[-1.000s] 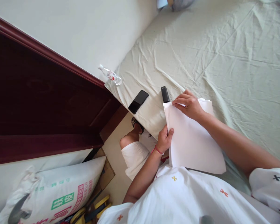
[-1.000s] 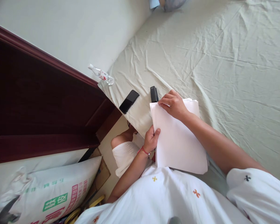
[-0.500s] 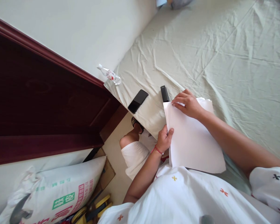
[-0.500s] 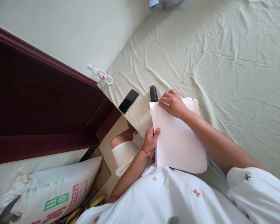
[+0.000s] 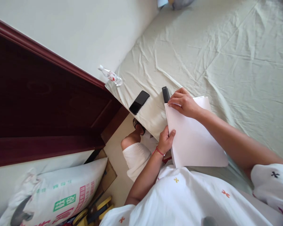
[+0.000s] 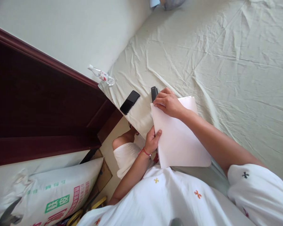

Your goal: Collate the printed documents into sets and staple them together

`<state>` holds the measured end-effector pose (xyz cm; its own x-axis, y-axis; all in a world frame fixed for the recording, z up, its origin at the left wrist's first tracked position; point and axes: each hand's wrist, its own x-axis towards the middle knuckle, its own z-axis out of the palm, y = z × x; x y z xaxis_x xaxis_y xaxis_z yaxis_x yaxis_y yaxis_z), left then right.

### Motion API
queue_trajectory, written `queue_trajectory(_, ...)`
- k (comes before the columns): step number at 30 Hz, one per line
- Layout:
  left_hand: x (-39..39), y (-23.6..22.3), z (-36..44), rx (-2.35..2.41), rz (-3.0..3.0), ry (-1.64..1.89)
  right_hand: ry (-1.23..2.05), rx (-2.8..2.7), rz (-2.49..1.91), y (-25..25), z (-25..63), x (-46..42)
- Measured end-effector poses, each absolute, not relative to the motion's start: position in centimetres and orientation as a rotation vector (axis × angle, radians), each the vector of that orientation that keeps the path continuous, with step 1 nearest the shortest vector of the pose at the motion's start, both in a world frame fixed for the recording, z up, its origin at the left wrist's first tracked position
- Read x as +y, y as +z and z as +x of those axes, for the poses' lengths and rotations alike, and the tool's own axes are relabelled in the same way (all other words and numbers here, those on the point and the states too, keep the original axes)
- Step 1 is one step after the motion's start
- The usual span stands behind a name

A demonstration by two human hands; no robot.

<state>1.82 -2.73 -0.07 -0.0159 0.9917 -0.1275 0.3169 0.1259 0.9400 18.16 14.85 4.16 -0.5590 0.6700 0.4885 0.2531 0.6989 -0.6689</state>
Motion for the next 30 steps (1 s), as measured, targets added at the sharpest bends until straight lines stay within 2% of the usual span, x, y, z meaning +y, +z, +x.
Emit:
queue_trajectory(6, -3.1, 0.1, 2.1, 1.514, 1.343, 0.955, 0.563, -2.147, -0.865, 3.5, 18.3, 14.0)
queue_trajectory(14, -3.7, 0.4, 2.3, 1.355, 1.193, 1.028, 0.565, -2.319, -0.941, 3.1, 20.4, 13.1)
queue_trajectory(21, -1.0, 1.3, 3.2, 1.328, 0.823, 1.150, 0.681, -2.406, -0.773, 5.0, 19.9, 12.2)
queue_trajectory(27, 1.6, 2.9, 3.8, 1.217, 0.588, 1.168, 0.442, -2.305, -0.798, 6.4, 19.3, 11.3)
queue_trajectory(30, 2.1, 2.9, 3.7, 1.223, 0.572, 1.179, 0.428, -2.374, -0.783, 6.4, 19.5, 11.5)
